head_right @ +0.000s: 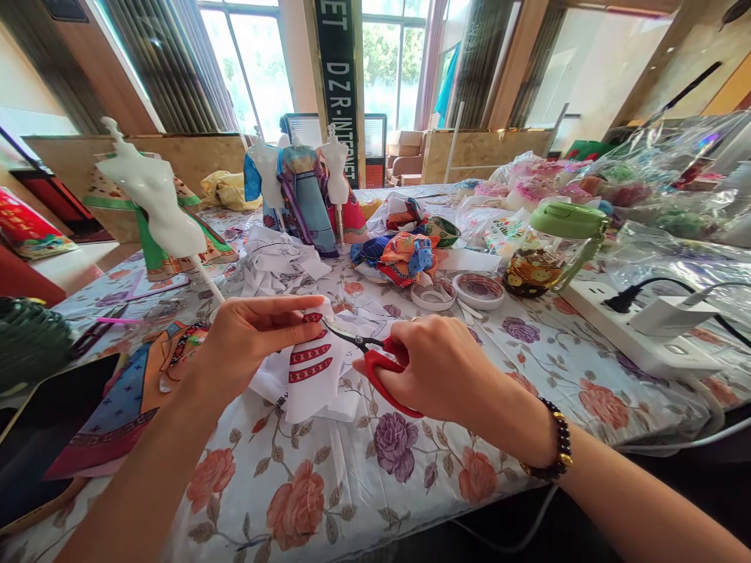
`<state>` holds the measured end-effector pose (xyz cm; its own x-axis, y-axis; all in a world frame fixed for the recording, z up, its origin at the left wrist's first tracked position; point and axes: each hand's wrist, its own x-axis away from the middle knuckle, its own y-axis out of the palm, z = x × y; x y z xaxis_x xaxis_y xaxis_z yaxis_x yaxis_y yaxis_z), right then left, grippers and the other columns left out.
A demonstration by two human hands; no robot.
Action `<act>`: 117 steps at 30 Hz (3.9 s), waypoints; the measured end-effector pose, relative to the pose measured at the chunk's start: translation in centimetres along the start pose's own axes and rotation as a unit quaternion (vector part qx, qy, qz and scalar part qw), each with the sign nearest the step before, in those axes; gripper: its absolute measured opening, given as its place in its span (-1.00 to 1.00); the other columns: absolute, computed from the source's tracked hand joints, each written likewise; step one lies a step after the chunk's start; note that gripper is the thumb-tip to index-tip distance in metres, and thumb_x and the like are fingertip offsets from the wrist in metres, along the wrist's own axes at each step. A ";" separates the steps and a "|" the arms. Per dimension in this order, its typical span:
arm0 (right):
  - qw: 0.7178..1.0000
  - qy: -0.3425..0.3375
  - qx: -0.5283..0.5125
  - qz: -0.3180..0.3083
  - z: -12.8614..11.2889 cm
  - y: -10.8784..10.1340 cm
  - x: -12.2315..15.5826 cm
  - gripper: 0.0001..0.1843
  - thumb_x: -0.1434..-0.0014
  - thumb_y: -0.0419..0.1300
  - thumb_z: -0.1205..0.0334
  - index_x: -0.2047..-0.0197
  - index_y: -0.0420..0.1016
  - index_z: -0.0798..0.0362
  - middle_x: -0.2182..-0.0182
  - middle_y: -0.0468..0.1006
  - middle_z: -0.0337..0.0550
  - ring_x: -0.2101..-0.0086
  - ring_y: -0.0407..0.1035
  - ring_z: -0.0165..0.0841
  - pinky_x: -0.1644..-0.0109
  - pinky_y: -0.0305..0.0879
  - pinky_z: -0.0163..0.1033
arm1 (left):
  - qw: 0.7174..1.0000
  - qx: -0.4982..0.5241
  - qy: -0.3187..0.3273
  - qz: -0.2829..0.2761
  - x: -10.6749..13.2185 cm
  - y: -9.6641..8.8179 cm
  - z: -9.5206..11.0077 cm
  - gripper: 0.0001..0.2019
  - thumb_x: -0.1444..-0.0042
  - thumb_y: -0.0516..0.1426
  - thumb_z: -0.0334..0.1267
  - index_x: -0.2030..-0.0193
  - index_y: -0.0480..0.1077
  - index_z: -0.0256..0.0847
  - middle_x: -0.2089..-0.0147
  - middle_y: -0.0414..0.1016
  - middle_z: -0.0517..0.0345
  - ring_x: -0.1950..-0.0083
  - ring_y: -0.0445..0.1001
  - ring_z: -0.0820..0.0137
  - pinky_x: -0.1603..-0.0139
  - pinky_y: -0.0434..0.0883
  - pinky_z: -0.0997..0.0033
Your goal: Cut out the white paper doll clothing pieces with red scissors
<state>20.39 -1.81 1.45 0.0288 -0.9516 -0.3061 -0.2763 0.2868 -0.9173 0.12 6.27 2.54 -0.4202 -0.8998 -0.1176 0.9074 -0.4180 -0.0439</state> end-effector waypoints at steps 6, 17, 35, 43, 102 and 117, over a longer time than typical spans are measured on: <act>0.999 -0.001 -0.033 -0.015 -0.2 -0.1 -0.2 -0.47 -0.08 0.09 -0.19 0.67 0.07 0.00 0.74 0.19 -0.28 0.64 -0.03 -0.44 0.51 -0.05 -0.26 | 1.000 -0.011 -0.006 0.001 0.1 0.0 0.2 -0.73 0.19 0.40 -0.31 0.26 0.64 -0.03 0.46 0.63 0.27 0.39 0.58 0.45 0.33 0.53 0.54; 0.997 -0.010 -0.073 -0.021 -0.3 0.0 -0.3 -0.37 -0.10 0.00 -0.34 0.67 0.03 -0.01 0.75 0.14 -0.30 0.64 -0.07 -0.46 0.55 -0.05 -0.27 | 1.000 0.002 0.004 0.004 0.0 0.1 0.0 -0.74 0.20 0.40 -0.35 0.29 0.64 -0.03 0.49 0.62 0.30 0.44 0.55 0.52 0.38 0.51 0.62; 0.995 0.004 -0.091 -0.039 -0.2 0.4 -0.2 -0.33 -0.10 0.00 -0.40 0.67 0.05 0.01 0.74 0.11 -0.31 0.61 -0.13 -0.45 0.54 -0.10 -0.25 | 1.000 0.021 -0.004 -0.011 0.1 0.2 0.2 -0.76 0.16 0.38 -0.40 0.32 0.64 0.01 0.53 0.61 0.38 0.48 0.52 0.63 0.43 0.44 0.78; 0.992 0.001 -0.112 -0.051 0.1 0.6 -0.2 -0.31 -0.09 0.02 -0.41 0.69 0.08 0.03 0.73 0.09 -0.32 0.60 -0.12 -0.46 0.54 -0.10 -0.25 | 1.000 0.017 -0.020 -0.003 0.2 0.1 0.8 -0.75 0.17 0.37 -0.43 0.33 0.64 -0.02 0.54 0.59 0.37 0.50 0.50 0.65 0.45 0.41 0.80; 0.865 0.028 -0.352 -0.357 1.2 -1.6 -1.2 -0.47 -0.16 0.19 -0.05 0.69 0.15 0.04 0.75 0.18 -0.36 0.69 -0.01 -0.54 0.64 -0.12 -0.33 | 0.984 -0.061 -0.101 -0.137 0.5 -1.4 1.0 -0.73 0.11 0.35 -0.32 0.19 0.64 -0.12 0.34 0.67 0.11 0.36 0.55 0.49 0.33 0.44 0.60; 0.874 0.047 -0.359 -0.324 0.5 -1.7 -0.7 -0.34 -0.04 0.20 -0.29 0.74 0.10 0.03 0.78 0.14 -0.34 0.71 -0.02 -0.52 0.67 -0.09 -0.32 | 0.979 -0.076 -0.093 -0.166 0.4 -1.6 0.7 -0.72 0.08 0.34 -0.26 0.16 0.63 -0.11 0.37 0.66 0.11 0.38 0.55 0.45 0.38 0.42 0.57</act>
<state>21.34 -1.54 3.11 0.3338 -0.9026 0.2718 -0.7639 -0.4279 -0.4831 -1.52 6.50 3.26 -0.6739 -0.7307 0.1097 0.7055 -0.6804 -0.1982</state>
